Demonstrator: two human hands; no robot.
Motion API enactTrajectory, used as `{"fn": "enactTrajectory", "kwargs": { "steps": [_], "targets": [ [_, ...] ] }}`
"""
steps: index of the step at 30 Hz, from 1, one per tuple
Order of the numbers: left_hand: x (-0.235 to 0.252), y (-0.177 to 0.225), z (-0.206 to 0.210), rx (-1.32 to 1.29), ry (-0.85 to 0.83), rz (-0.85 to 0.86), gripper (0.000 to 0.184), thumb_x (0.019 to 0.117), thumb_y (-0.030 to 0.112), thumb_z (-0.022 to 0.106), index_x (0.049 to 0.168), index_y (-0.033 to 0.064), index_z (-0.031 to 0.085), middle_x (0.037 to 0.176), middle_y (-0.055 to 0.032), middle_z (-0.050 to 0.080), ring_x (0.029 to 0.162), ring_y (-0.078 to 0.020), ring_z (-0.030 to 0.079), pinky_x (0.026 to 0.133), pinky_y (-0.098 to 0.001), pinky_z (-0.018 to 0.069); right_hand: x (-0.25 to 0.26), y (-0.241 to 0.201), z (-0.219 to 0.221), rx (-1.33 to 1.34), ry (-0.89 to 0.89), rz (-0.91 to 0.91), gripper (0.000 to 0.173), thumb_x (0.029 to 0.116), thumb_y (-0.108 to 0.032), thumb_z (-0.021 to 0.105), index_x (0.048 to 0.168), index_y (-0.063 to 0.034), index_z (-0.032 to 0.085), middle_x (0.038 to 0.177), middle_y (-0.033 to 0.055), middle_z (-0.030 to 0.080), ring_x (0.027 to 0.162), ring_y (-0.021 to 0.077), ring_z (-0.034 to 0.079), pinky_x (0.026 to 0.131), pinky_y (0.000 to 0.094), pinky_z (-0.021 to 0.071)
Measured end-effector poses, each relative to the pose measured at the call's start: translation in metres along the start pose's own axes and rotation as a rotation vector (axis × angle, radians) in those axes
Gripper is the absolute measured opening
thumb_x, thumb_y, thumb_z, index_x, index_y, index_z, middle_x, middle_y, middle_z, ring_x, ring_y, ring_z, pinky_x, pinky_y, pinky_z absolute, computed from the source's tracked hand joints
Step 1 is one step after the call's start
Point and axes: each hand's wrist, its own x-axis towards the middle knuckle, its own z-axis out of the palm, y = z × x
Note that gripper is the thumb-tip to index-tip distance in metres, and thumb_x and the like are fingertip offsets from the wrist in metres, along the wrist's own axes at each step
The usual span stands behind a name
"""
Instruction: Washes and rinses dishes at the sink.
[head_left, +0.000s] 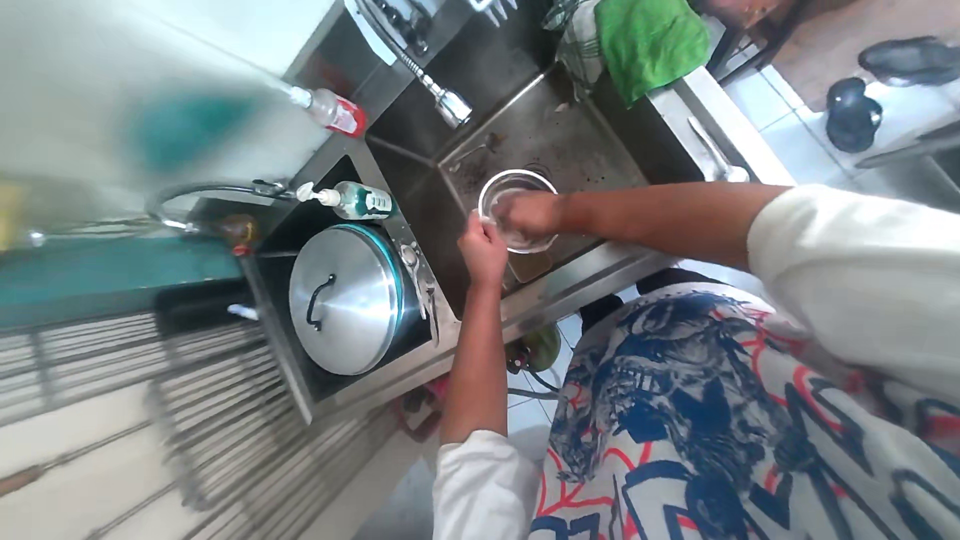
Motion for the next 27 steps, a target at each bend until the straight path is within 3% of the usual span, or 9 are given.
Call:
{"fn": "enactTrajectory", "kwargs": {
  "steps": [2,4,6,8,10,14,18,22,27],
  "targets": [
    [-0.003,-0.009,-0.003,0.038,0.000,0.050,0.030,0.0992,0.004,0.050,0.122,-0.0088,0.064,0.079,-0.0190,0.069,0.068,-0.0280,0.068,0.067,-0.0464,0.0571,-0.009,0.003,-0.003,-0.076,-0.192,-0.012,0.025,0.0932,0.008,0.064,0.117,0.0054,0.070,0.131,0.0239,0.062,0.127,0.0429,0.056,0.109,0.0564,0.0447],
    [-0.009,-0.007,0.001,0.075,-0.053,0.020,0.033,0.0995,0.004,0.050,0.127,-0.0101,0.061,0.079,-0.0204,0.069,0.068,-0.0311,0.069,0.068,-0.0489,0.0576,-0.011,0.018,0.003,-0.162,-0.163,0.084,0.020,0.0942,0.004,0.065,0.113,0.0070,0.070,0.126,0.0254,0.064,0.124,0.0456,0.059,0.103,0.0608,0.0482],
    [-0.007,-0.001,0.003,0.046,-0.131,-0.167,0.033,0.1028,0.006,0.049,0.131,-0.0093,0.059,0.089,-0.0237,0.069,0.080,-0.0348,0.070,0.078,-0.0519,0.0570,-0.005,0.019,-0.014,-0.221,-0.100,0.206,0.023,0.0926,0.003,0.067,0.115,0.0062,0.070,0.135,0.0256,0.060,0.131,0.0472,0.052,0.107,0.0615,0.0446],
    [-0.002,-0.013,0.005,-0.117,-0.127,-0.396,0.030,0.1047,0.009,0.049,0.127,-0.0073,0.062,0.093,-0.0230,0.069,0.081,-0.0308,0.070,0.077,-0.0487,0.0581,-0.002,0.021,-0.036,-0.177,0.044,0.273,0.020,0.0893,0.005,0.069,0.109,0.0041,0.073,0.141,0.0242,0.056,0.135,0.0460,0.049,0.111,0.0596,0.0426],
    [-0.004,-0.033,0.009,-0.426,-0.087,-0.654,0.023,0.1067,0.011,0.046,0.112,-0.0043,0.062,0.082,-0.0113,0.059,0.061,-0.0157,0.058,0.059,-0.0324,0.0547,-0.004,0.033,-0.048,0.039,0.241,0.356,0.022,0.0883,0.005,0.070,0.110,0.0044,0.073,0.139,0.0252,0.058,0.134,0.0433,0.052,0.113,0.0572,0.0431],
    [-0.012,-0.050,0.008,-1.177,-0.006,-1.126,0.023,0.1086,0.018,0.034,0.090,0.0148,0.047,0.057,0.0054,0.042,0.043,-0.0030,0.041,0.043,-0.0161,0.0395,-0.012,0.053,-0.036,0.723,0.570,0.656,0.022,0.0902,0.000,0.068,0.112,0.0012,0.072,0.107,0.0208,0.071,0.097,0.0323,0.069,0.088,0.0555,0.0560],
    [-0.013,-0.055,0.013,-1.543,-0.130,-1.199,0.035,0.1091,0.026,0.033,0.081,0.0159,0.051,0.056,0.0065,0.043,0.039,-0.0005,0.039,0.038,-0.0122,0.0345,-0.016,0.042,-0.017,1.036,0.566,0.782,0.031,0.0916,0.004,0.064,0.122,0.0009,0.068,0.110,0.0196,0.070,0.097,0.0279,0.067,0.087,0.0497,0.0558],
    [-0.013,-0.050,0.016,-1.606,-0.149,-1.254,0.037,0.1080,0.026,0.036,0.075,0.0162,0.049,0.053,0.0060,0.042,0.037,-0.0014,0.039,0.036,-0.0130,0.0345,0.004,0.031,-0.005,0.983,0.579,0.625,0.024,0.0934,0.000,0.066,0.117,0.0008,0.070,0.104,0.0170,0.070,0.090,0.0245,0.068,0.083,0.0466,0.0576],
    [-0.005,-0.046,0.014,-1.653,0.004,-1.264,0.033,0.1078,0.026,0.038,0.079,0.0160,0.049,0.052,0.0057,0.040,0.037,-0.0021,0.038,0.036,-0.0133,0.0360,0.010,0.027,0.019,0.672,0.365,0.547,0.022,0.0914,-0.004,0.072,0.114,-0.0016,0.072,0.104,0.0208,0.072,0.096,0.0358,0.070,0.088,0.0612,0.0558]
  ]
}}
